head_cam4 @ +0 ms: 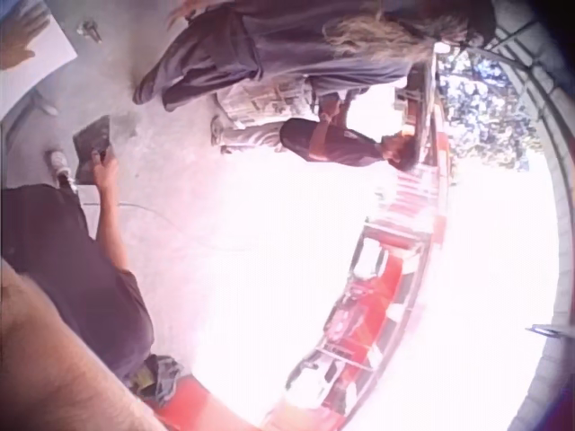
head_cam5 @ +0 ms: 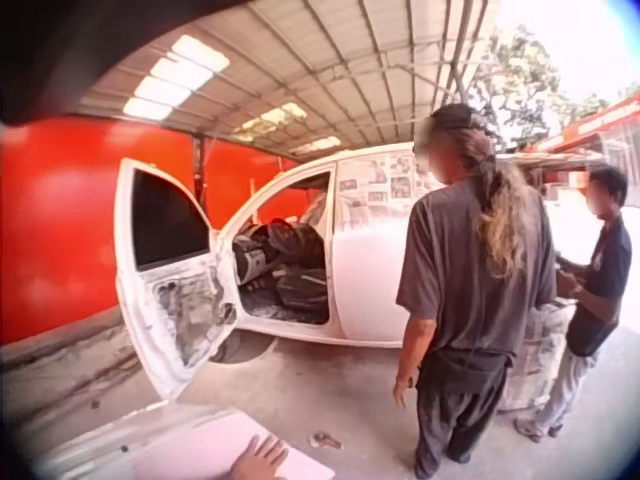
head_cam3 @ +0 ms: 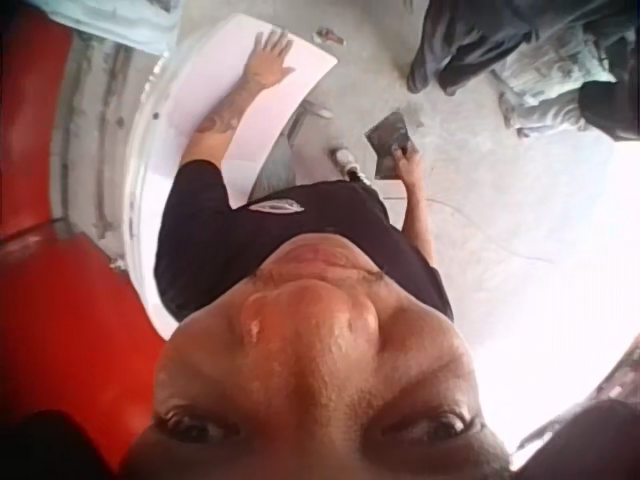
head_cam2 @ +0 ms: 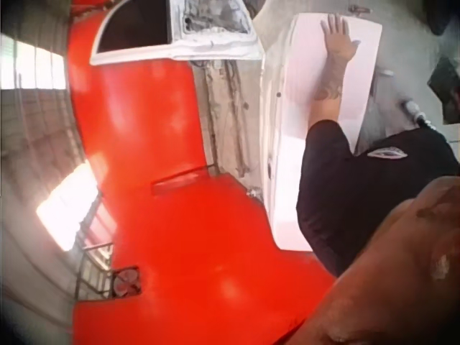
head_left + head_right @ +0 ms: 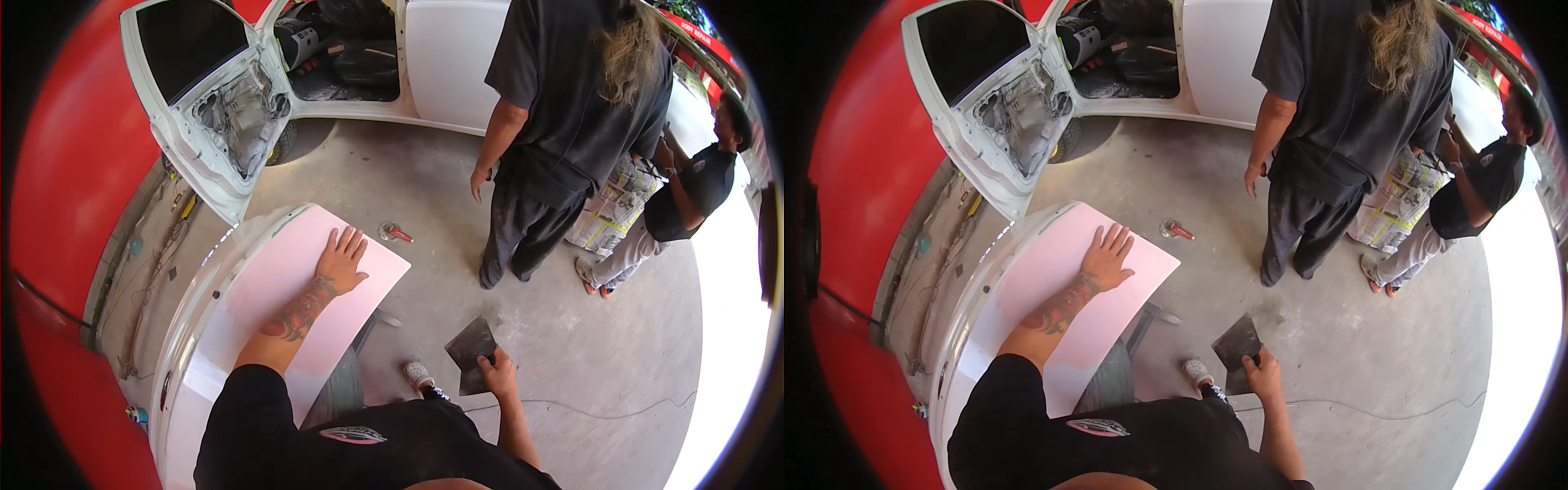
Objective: The person applies and smooths filler on a car panel using metal spreaders, touches the surface by hand, and walks around to touch the car body.
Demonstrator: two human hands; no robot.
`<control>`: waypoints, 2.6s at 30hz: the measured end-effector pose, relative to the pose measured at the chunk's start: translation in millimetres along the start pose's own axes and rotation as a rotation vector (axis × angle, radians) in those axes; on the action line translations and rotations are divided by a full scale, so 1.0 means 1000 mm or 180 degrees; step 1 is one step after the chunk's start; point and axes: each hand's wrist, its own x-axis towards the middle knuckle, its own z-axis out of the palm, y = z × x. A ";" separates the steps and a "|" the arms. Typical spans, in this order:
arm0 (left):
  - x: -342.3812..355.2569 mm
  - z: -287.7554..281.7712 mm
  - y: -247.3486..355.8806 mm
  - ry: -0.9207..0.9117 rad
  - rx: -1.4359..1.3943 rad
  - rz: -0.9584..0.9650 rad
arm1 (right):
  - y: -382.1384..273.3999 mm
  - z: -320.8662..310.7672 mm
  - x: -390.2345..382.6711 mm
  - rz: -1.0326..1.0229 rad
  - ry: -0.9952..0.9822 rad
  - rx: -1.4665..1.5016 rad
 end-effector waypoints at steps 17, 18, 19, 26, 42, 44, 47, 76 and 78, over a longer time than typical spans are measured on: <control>-0.161 -0.031 0.005 0.0116 0.0097 -0.0083 | 0.011 0.030 -0.112 -0.0352 -0.0707 -0.1253; -0.171 -0.032 0.006 0.0099 0.0124 -0.0087 | 0.013 0.030 -0.115 -0.0353 -0.0710 -0.1254; -0.180 -0.033 0.007 0.0083 0.0151 -0.0089 | 0.015 0.030 -0.117 -0.0300 -0.0753 -0.1289; -0.202 -0.042 0.000 -0.0002 0.0073 -0.0068 | 0.024 0.017 -0.120 -0.0256 -0.0339 -0.0926; -0.024 -0.032 -0.061 0.0162 0.0155 -0.0248 | 0.003 -0.020 -0.109 0.0390 0.0552 0.1807; -0.007 -0.031 -0.065 0.0052 0.0255 -0.0330 | -0.010 -0.023 -0.105 0.0481 0.0592 0.2148; 0.001 -0.028 -0.065 -0.0019 0.0341 -0.0416 | -0.008 -0.022 -0.091 0.0572 0.0478 0.1738; -0.151 -0.053 -0.017 -0.0316 -0.0025 -0.0243 | -0.045 0.075 0.018 0.0678 -0.0971 0.1811; -0.168 -0.058 -0.012 -0.0446 -0.0041 -0.0254 | -0.041 0.069 0.017 0.0645 -0.1075 0.1879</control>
